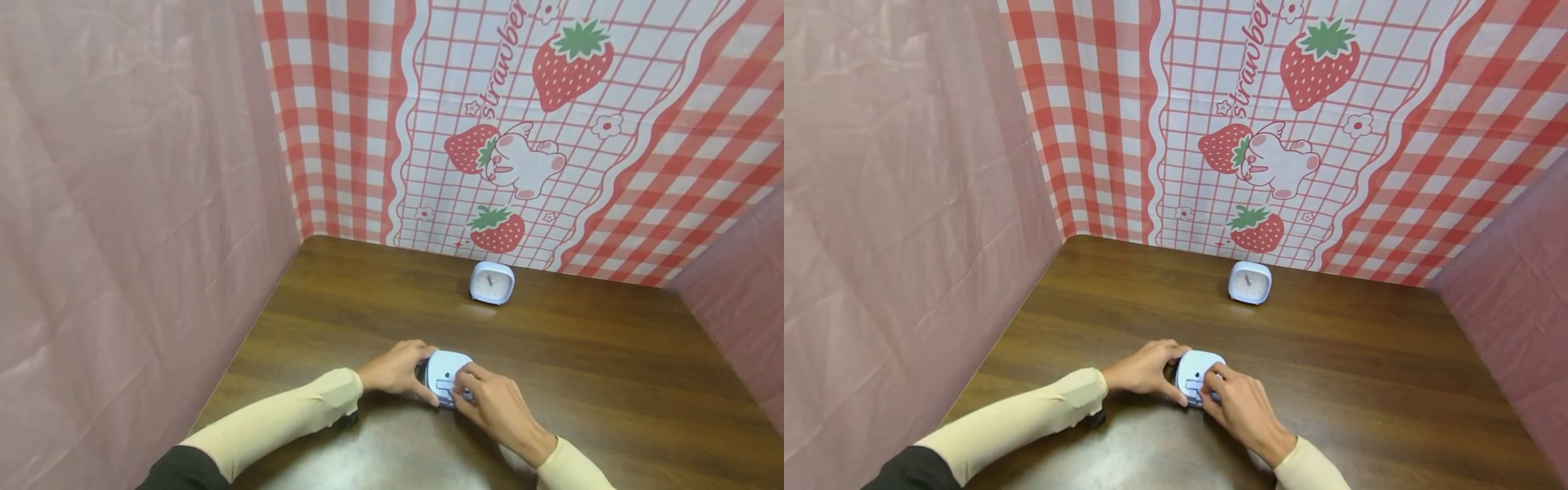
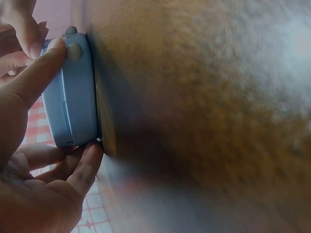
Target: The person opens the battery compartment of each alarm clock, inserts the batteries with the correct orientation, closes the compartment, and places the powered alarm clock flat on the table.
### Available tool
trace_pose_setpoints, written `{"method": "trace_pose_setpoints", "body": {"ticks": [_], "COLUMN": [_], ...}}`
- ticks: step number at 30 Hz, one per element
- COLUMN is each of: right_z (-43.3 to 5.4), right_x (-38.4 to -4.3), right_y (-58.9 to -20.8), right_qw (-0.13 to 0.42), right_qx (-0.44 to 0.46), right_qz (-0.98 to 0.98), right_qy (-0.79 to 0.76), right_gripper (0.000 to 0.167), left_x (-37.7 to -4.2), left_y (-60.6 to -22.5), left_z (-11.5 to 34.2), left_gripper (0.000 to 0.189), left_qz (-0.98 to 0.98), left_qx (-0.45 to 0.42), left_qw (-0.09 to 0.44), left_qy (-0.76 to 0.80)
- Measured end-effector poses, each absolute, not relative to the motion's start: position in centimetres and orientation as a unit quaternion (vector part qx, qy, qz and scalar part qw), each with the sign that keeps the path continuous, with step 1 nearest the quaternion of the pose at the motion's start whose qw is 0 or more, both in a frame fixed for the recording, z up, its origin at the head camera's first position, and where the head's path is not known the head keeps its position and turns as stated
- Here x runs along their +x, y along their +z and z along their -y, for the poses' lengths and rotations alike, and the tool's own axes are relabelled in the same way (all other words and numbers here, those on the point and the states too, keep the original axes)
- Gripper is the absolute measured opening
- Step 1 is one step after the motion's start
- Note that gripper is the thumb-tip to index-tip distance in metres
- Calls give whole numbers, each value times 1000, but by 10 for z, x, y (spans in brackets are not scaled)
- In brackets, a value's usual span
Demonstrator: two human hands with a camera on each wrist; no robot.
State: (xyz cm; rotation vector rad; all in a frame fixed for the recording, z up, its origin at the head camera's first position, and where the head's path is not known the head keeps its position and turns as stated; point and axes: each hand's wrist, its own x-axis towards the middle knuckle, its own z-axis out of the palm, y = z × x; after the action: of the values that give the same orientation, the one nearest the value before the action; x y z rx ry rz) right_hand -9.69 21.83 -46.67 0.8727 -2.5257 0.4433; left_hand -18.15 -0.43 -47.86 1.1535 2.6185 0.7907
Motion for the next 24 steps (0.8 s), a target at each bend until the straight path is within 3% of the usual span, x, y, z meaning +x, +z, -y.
{"method": "trace_pose_setpoints", "body": {"ticks": [24], "right_z": [-216], "right_x": [-95], "right_y": [-466], "right_qw": [237], "right_qx": [321], "right_qz": [905], "right_qy": [144], "right_gripper": [26], "left_x": [-181], "left_y": [-480], "left_z": [4], "left_gripper": [101], "left_qz": [-880], "left_qx": [387], "left_qw": [83], "left_qy": [262]}}
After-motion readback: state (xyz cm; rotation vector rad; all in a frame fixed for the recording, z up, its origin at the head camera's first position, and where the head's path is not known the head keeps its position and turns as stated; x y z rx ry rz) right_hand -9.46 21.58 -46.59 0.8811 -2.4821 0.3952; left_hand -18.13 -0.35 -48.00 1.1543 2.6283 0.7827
